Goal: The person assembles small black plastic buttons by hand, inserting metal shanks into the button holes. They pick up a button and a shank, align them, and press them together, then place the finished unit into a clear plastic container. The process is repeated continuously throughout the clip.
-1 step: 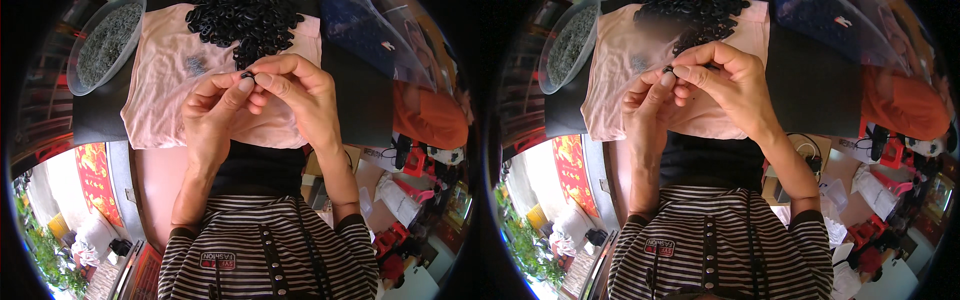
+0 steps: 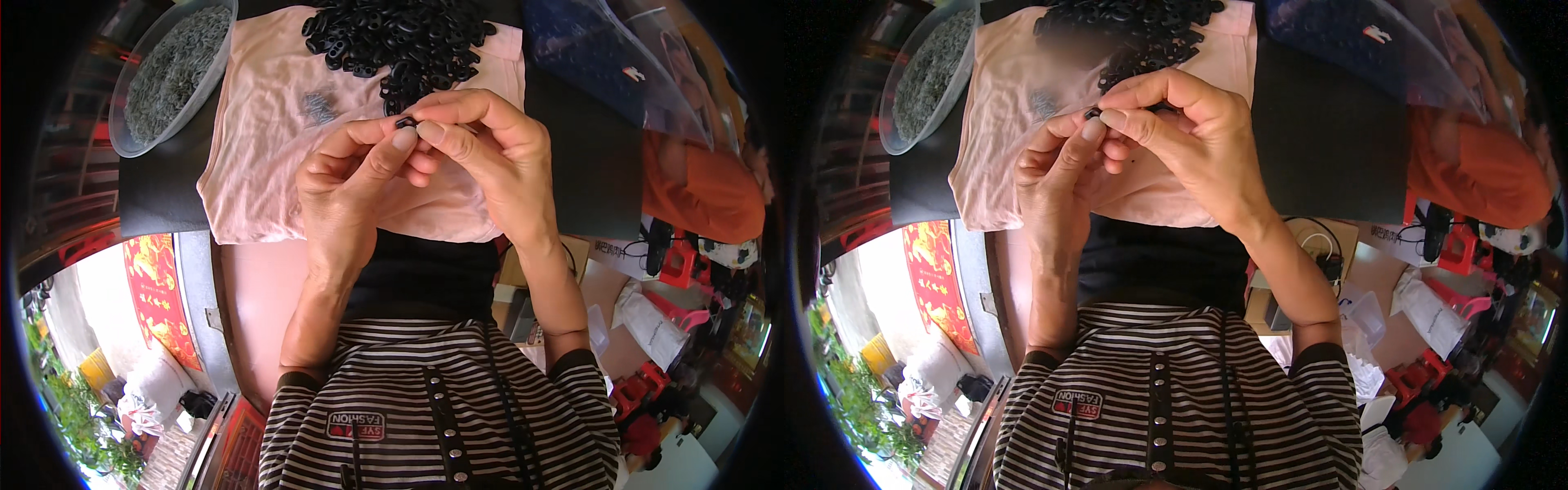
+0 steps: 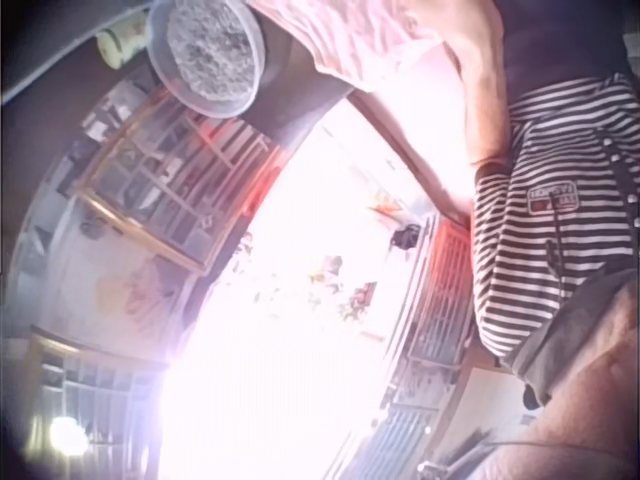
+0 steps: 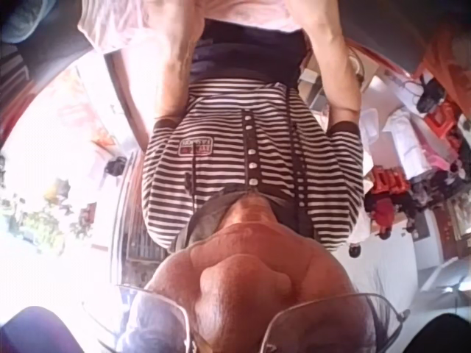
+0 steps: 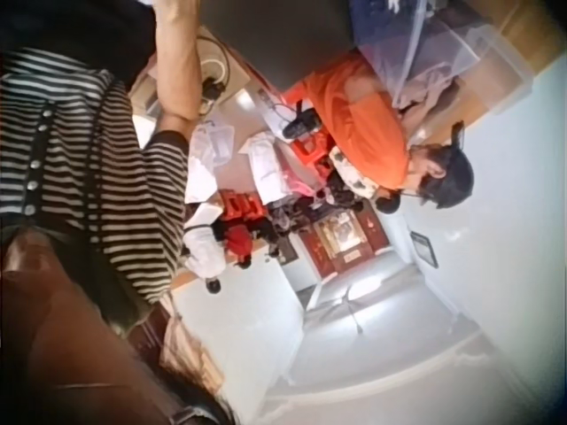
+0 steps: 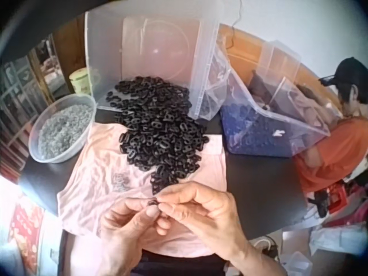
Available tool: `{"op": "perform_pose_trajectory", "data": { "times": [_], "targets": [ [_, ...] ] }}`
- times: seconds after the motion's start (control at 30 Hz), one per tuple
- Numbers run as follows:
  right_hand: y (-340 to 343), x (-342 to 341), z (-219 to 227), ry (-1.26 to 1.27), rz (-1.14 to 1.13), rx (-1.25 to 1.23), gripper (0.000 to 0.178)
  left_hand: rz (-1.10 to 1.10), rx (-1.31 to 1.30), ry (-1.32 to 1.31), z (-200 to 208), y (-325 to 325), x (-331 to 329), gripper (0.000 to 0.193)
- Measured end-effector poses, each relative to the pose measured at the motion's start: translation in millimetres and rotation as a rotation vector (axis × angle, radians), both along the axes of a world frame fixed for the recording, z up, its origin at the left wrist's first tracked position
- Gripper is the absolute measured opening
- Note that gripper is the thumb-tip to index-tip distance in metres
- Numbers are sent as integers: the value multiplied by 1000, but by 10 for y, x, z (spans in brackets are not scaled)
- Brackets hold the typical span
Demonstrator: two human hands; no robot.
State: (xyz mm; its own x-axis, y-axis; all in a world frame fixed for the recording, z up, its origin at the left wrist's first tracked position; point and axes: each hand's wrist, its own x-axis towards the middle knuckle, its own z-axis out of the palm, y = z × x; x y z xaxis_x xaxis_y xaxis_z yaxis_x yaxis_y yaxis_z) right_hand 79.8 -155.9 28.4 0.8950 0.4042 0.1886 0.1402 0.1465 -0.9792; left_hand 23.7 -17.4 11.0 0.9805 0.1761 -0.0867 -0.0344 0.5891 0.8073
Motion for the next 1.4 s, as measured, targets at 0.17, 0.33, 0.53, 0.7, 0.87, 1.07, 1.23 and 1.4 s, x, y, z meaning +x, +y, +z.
{"op": "perform_pose_trajectory", "data": {
  "times": [0.17, 0.33, 0.53, 0.7, 0.87, 1.07, 1.23, 1.4],
  "targets": [
    [-65, -19, 5, 107, 32, 27, 14, -39, 0, 36, -44, -9, 12, 13],
    [-41, -68, 108, 137, -70, 46, 16, -96, -129, -1, -35, 2, 42, 14],
    [-121, -101, 103, 31, 11, -78, 14, -77, -29, 52, 39, -14, -71, 14],
    [-118, -231, 100, 18, -33, -84, 9, -85, -1, 84, 51, -23, -118, 14],
    [-117, -270, 76, -45, -42, -137, 9, -88, 22, 102, 45, -21, -154, 14],
    [-101, -196, 76, 50, 21, -102, 12, -67, -3, 72, 27, 39, -152, 11],
    [-62, 197, 122, -331, 30, -470, 10, -45, 133, 30, -54, 127, -131, 12],
    [72, 409, 10, -751, -11, -753, 14, -95, 156, 22, -68, 146, -155, 13]
  ]
}}
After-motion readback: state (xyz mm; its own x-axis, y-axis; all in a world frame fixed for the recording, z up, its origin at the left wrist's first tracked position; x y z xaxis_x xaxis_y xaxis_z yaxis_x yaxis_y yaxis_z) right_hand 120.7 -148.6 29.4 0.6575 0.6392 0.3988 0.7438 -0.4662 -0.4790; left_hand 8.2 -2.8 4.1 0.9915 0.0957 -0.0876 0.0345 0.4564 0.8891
